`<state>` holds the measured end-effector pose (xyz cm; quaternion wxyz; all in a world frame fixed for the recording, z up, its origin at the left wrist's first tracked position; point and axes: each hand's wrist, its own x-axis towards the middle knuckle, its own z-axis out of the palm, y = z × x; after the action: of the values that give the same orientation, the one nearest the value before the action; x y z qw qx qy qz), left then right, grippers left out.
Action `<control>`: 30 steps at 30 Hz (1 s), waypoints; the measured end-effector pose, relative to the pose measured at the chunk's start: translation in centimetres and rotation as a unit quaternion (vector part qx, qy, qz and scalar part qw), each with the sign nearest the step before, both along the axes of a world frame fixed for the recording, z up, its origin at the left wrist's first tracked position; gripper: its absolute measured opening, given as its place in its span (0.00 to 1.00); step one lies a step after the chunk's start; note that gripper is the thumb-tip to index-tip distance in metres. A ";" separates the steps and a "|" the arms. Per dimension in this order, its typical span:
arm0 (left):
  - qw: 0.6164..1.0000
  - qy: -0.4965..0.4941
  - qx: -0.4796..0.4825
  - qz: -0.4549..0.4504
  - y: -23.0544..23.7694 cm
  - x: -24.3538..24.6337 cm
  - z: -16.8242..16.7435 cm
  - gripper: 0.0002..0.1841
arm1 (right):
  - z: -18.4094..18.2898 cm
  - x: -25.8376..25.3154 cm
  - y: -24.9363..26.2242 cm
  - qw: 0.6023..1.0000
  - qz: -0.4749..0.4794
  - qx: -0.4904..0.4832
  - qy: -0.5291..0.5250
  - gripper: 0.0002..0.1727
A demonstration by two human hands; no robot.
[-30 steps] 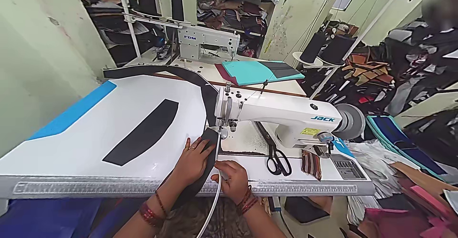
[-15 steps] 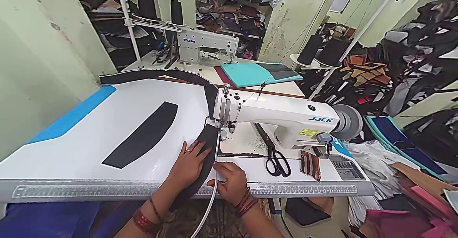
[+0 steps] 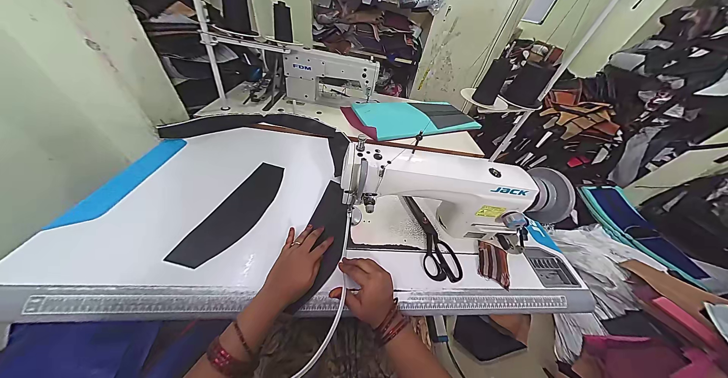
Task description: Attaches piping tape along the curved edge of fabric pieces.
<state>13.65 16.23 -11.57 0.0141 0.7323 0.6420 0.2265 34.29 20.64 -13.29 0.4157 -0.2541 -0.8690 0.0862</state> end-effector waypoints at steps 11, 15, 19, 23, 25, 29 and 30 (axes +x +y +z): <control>0.999 0.012 0.035 -0.001 -0.1 0.2 -0.2 0.23 | -0.1 0.0 0.1 1.000 -0.001 0.011 0.003 0.34; 1.000 0.010 0.020 -0.009 -0.3 0.2 0.2 0.22 | -0.1 0.0 0.0 1.000 -0.003 0.014 0.003 0.33; 0.999 0.004 0.042 -0.030 -0.5 0.1 0.1 0.20 | -0.2 0.0 0.1 1.000 -0.002 0.020 0.005 0.33; 0.996 0.000 0.064 -0.055 -0.6 0.0 -0.1 0.18 | -0.3 0.0 0.1 1.000 -0.002 0.021 0.005 0.32; 0.995 0.003 0.080 -0.063 -0.5 0.0 -0.4 0.17 | -0.3 0.0 0.1 1.000 0.000 0.021 0.008 0.31; 0.993 0.003 0.089 -0.075 -0.1 0.1 -0.4 0.17 | -0.3 0.0 0.1 1.000 0.001 0.020 0.013 0.31; 0.993 0.007 0.089 -0.076 0.0 0.2 -0.4 0.17 | -0.3 0.0 0.1 1.000 0.002 0.019 0.012 0.31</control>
<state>13.82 16.22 -11.94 -0.0385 0.7786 0.5621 0.2763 34.34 20.70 -13.55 0.4310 -0.2432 -0.8659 0.0735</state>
